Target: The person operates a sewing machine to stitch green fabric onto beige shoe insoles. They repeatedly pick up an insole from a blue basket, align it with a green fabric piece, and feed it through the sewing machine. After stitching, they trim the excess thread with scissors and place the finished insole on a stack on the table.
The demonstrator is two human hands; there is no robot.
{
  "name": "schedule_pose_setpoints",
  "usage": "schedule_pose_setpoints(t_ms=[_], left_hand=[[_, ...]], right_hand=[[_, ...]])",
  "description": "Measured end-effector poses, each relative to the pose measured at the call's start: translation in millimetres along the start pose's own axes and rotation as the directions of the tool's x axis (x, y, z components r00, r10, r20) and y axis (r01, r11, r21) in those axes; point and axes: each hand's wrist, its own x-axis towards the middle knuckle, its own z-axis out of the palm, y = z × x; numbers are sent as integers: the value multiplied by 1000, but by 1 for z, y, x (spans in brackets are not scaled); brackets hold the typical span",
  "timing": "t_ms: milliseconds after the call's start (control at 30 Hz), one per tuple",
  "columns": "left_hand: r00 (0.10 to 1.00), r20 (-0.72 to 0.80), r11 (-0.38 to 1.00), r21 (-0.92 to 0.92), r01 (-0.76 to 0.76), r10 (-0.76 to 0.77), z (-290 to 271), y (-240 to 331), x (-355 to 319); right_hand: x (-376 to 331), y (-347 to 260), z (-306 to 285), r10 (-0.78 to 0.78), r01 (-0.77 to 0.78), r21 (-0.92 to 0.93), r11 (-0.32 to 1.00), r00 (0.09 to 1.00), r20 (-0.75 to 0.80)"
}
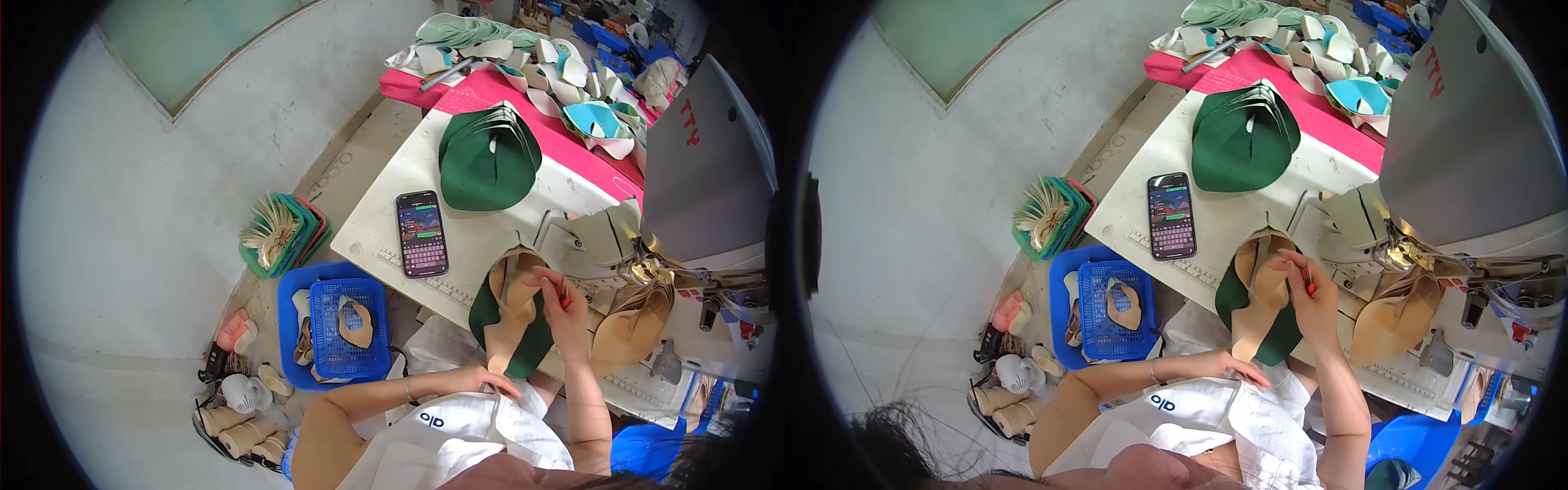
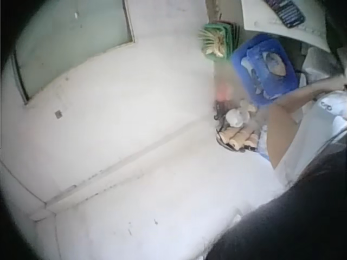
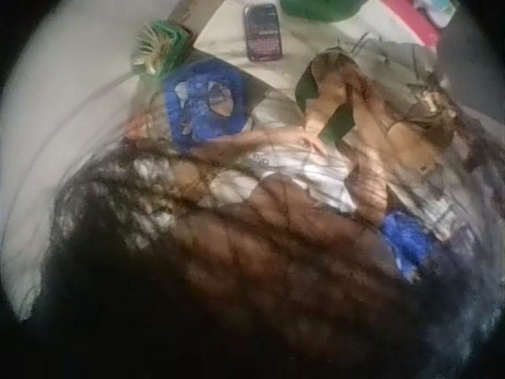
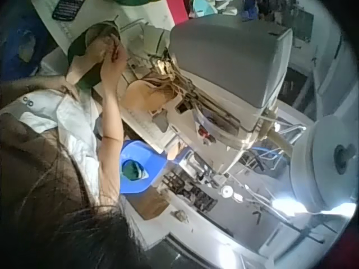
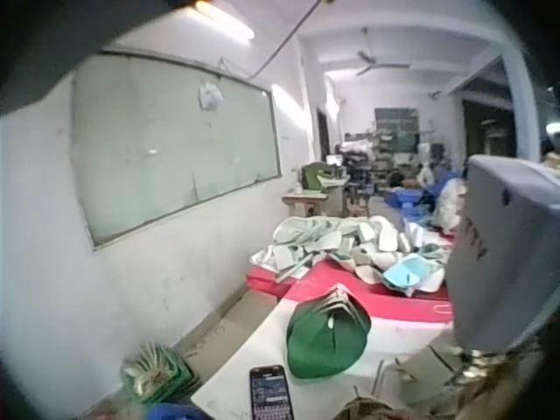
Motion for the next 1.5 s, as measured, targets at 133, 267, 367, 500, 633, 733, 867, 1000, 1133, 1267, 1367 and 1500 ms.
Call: schedule_pose_setpoints(t_ms=[133,267,367,500,633,733,867,1000,1133,1267,1367,1500], left_hand=[[960,-45,956,-120,268,-275,-8,-35,-21],[923,-275,963,-35,269,-268,-5,-22,-40],[874,-455,914,258,315,-173,-8,22,-43],[671,-688,695,625,355,277,-3,58,-33],[672,-689,579,674,459,270,6,65,-5],[597,-754,647,603,467,272,7,43,-2],[481,-866,916,297,270,139,8,32,-4],[531,-844,996,-83,20,-81,10,29,-3],[412,-900,802,348,486,141,8,39,-3],[455,-700,440,706,555,550,-25,84,22],[572,-558,300,821,485,601,-65,101,57],[681,-561,277,826,490,470,-130,72,78]], right_hand=[[-12,25,-12,-210,130,-415,901,966,-154],[-21,35,-12,-255,186,-566,803,966,-44],[-22,46,-4,-219,130,-594,794,972,-80],[-21,47,-2,-212,119,-579,807,973,-96],[-25,32,-4,-119,50,-461,886,985,-123],[-29,20,-12,-64,-5,-376,926,983,-170],[-29,15,-30,-53,-16,-416,909,987,-153],[-21,23,-38,-222,112,-598,794,968,-114],[-14,30,-41,-312,220,-658,720,950,-23],[-13,29,-41,-293,292,-633,716,950,107],[-14,22,-36,-299,339,-653,677,938,176],[-13,18,-34,-351,367,-597,714,925,149]])
